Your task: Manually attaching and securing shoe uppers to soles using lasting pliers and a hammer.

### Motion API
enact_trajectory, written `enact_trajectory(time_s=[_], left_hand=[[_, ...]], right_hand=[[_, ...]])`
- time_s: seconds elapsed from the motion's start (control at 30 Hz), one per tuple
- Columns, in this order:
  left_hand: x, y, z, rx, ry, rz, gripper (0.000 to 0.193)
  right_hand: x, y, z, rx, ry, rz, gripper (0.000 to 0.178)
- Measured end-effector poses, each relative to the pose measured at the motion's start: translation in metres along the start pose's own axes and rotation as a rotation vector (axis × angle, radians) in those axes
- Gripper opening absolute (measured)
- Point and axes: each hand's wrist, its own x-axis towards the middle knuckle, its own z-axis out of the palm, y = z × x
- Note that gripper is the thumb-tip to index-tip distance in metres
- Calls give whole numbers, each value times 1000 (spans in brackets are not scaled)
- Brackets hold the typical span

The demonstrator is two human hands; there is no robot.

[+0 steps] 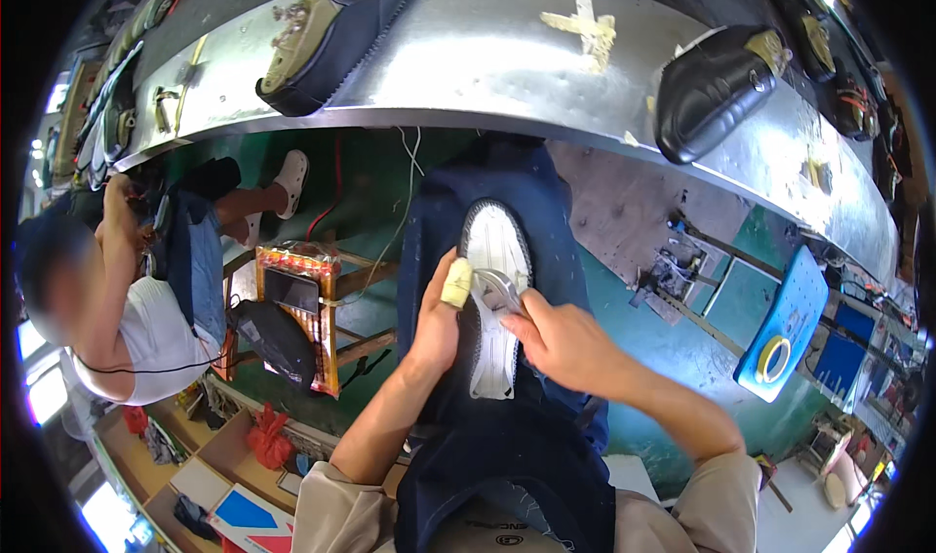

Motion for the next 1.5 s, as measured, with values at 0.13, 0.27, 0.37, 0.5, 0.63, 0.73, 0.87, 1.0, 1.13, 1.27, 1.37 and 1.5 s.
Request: enact_trajectory(time_s=[0.13,0.27,0.37,0.5,0.63,0.73,0.87,1.0,1.13,1.27,1.37,1.5], left_hand=[[1,3,9,511,45,243,50],[0,8,13,605,-23,335,60],[1,-1,3,603,-100,328,77],[-1,-3,-1,823,-59,310,90],[14,-11,-33,621,65,192,73],[10,18,-26,-200,-42,47,54],[48,56,37,-525,-339,-26,73],[55,155,88,697,-196,855,69],[100,209,11,938,480,1260,81],[131,209,-53,515,214,787,81],[126,214,-40,610,267,782,65],[74,207,-75,369,573,785,25]], right_hand=[[-7,0,10,503,20,144,29],[-17,-6,-26,133,-27,95,27],[-21,-11,-38,-394,106,-111,26],[12,11,-23,-405,382,-320,23],[10,32,-14,-68,285,-55,31],[-22,48,-14,124,177,53,46],[-21,43,0,1135,-136,-21,79],[-24,-13,-77,2176,389,-20,100],[-29,14,-241,1183,1029,-193,64],[11,55,-422,574,1022,230,56],[21,146,-492,64,1153,355,63],[52,210,-483,-149,1105,381,68]])
